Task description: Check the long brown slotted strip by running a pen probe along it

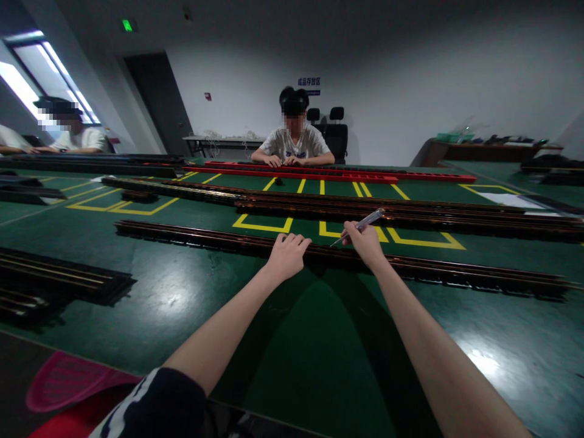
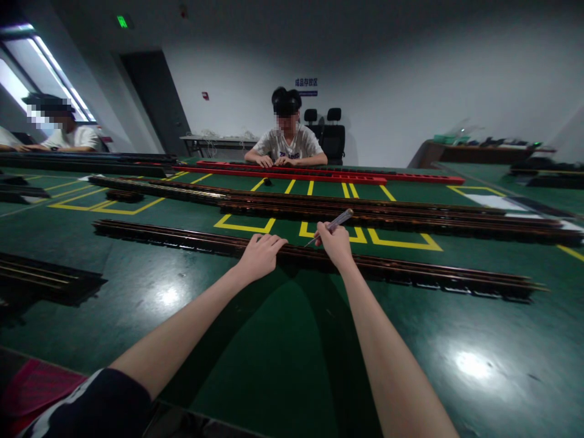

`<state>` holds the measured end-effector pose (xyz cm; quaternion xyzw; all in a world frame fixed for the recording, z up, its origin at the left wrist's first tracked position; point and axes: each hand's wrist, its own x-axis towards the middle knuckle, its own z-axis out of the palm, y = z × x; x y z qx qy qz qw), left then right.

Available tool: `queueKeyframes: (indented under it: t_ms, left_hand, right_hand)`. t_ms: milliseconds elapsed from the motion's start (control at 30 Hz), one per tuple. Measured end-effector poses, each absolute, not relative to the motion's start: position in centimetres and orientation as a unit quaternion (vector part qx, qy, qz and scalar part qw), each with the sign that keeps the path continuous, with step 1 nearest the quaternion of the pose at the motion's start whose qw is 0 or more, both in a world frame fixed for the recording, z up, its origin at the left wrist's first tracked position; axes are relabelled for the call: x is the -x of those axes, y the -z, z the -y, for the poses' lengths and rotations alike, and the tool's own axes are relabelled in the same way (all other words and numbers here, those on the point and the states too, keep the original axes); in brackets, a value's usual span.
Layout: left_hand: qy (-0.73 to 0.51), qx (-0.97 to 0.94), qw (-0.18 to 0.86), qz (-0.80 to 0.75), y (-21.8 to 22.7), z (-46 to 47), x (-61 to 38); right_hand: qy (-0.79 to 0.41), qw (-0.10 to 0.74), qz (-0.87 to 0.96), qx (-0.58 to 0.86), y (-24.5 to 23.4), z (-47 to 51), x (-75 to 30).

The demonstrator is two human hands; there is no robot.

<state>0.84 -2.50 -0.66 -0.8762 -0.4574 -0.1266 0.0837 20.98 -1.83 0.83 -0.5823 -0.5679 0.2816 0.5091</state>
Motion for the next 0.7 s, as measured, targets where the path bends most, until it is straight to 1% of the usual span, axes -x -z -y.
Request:
queueKeyframes:
  t_ms: [433, 700]
  left_hand:
    - [0.139, 0.879, 0.082, 0.449, 0.99, 2.48, -0.74]
    - [0.137, 0.878, 0.092, 0.449, 1.07, 2.48, -0.73]
  right_hand:
    - [-0.278, 0.512, 0.556, 0.592, -0.92, 1.96, -20.88]
    - [-0.254, 0.533, 0.545, 0.595, -0.52, 1.60, -21.30]
